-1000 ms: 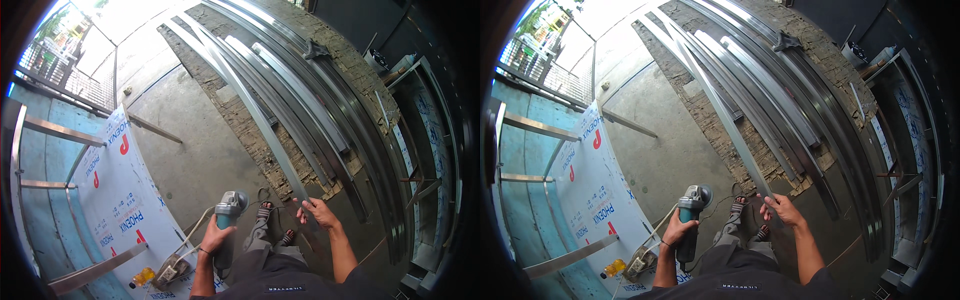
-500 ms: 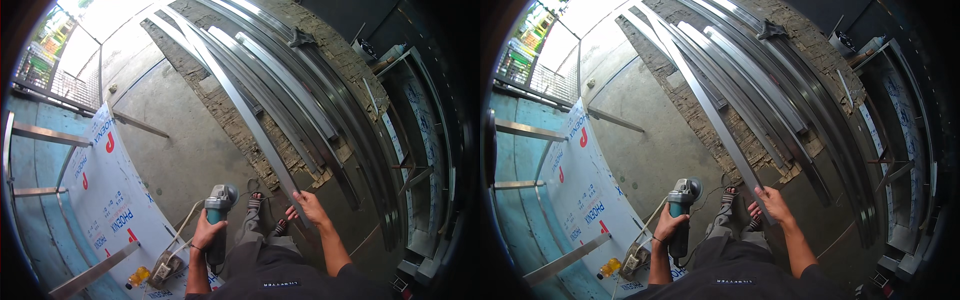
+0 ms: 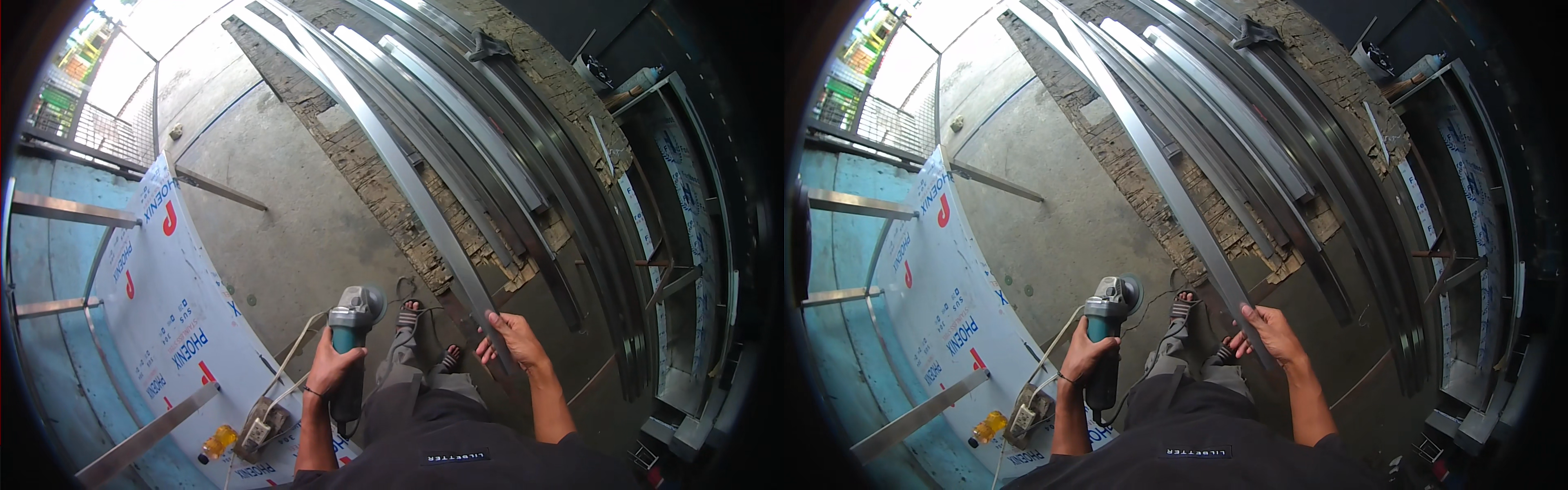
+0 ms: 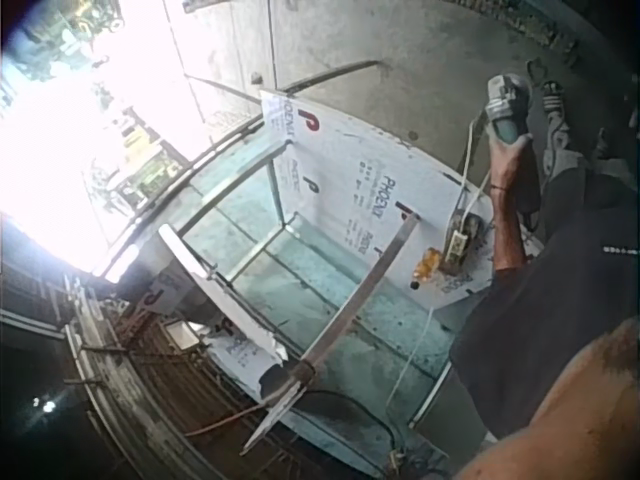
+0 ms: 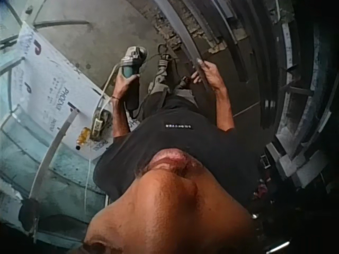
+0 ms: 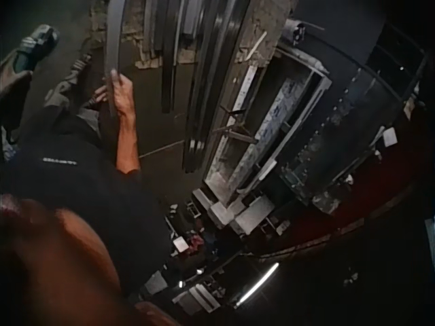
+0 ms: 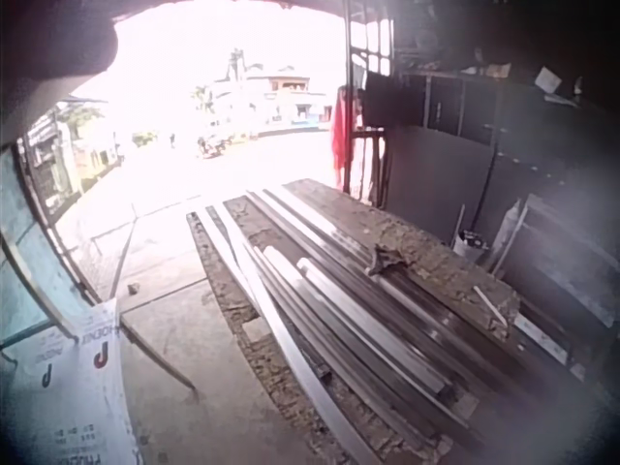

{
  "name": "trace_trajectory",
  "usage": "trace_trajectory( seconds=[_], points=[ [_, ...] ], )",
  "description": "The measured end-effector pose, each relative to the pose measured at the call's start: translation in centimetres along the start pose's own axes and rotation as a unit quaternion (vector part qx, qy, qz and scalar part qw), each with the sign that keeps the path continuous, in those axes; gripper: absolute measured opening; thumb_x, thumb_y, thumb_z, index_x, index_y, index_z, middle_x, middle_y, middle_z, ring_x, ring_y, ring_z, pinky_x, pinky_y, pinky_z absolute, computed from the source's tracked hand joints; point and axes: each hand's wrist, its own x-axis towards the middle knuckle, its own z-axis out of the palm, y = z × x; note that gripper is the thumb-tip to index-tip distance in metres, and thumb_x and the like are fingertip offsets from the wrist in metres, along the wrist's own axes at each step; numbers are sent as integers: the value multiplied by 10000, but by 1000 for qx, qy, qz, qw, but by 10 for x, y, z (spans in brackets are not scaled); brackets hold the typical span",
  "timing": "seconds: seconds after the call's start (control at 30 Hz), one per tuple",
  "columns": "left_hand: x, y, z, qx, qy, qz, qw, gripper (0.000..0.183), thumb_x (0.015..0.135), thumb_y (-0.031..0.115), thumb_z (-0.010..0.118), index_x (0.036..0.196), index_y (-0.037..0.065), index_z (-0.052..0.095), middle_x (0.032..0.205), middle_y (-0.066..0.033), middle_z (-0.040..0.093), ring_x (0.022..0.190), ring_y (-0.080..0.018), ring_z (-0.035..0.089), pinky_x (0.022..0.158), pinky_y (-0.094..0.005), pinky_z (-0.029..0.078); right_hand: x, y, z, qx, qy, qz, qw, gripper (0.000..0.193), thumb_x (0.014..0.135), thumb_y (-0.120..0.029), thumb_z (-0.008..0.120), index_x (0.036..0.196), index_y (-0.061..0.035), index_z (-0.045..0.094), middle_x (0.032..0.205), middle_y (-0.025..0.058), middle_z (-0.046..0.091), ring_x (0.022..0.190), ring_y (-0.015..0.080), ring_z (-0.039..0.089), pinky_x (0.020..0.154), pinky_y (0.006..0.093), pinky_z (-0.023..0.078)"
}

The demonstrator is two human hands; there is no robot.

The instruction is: The person holds an angle grinder in one hand while touching, lifting, and turning metal strips by hand on a worktable.

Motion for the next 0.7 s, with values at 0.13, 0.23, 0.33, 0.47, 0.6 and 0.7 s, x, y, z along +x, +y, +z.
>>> trace_trajectory(
  seconds=[0.13, 0.23, 0.33, 0.47, 0.6, 0.7],
  points=[
    [0, -5, 0, -13, 1, 2, 1000, 662, 798, 138, 835, 1332, -10, 473, 938, -134, 672, 721, -236, 725, 649, -384, 625, -10, 1, -7, 48, -19, 14, 999, 603, 1068, -534, 621, 1080, 68, 647, 748, 227, 734, 575, 258, 737, 529, 320, 600],
    [1, -12, -2, -16, 2, 8, 1000, 660, 800, 129, 828, 1339, -7, 473, 938, -133, 673, 718, -233, 724, 649, -383, 625, -13, 3, -16, 54, -31, 23, 998, 589, 1079, -512, 607, 1077, 76, 643, 737, 245, 727, 559, 265, 729, 514, 335, 602],
    [-1, -10, -1, -18, 2, 7, 1000, 654, 801, 125, 824, 1340, -4, 476, 938, -131, 675, 717, -230, 722, 649, -382, 624, -16, 4, -20, 64, -35, 31, 997, 581, 1080, -503, 611, 1076, 77, 648, 727, 244, 723, 553, 269, 727, 511, 336, 601],
    [-6, -2, 3, -24, 1, -3, 1000, 645, 799, 132, 826, 1328, -1, 482, 936, -128, 674, 718, -227, 719, 647, -379, 621, -19, 9, -23, 74, -26, 33, 996, 587, 1077, -506, 614, 1078, 80, 651, 720, 242, 721, 551, 273, 727, 506, 339, 600],
    [-6, -8, 1, -14, 0, 0, 1000, 636, 797, 135, 828, 1315, -1, 485, 932, -126, 672, 721, -224, 718, 649, -378, 620, -20, 12, -27, 61, -29, 31, 997, 593, 1064, -522, 627, 1080, 70, 661, 716, 240, 720, 553, 277, 730, 504, 341, 600],
    [-6, -9, 3, -4, 2, 3, 1000, 623, 798, 136, 827, 1302, -3, 487, 930, -124, 670, 721, -221, 716, 650, -378, 618, -20, 15, -28, 65, -34, 33, 997, 586, 1062, -522, 630, 1078, 63, 668, 708, 234, 718, 552, 278, 730, 502, 341, 598]
  ],
)
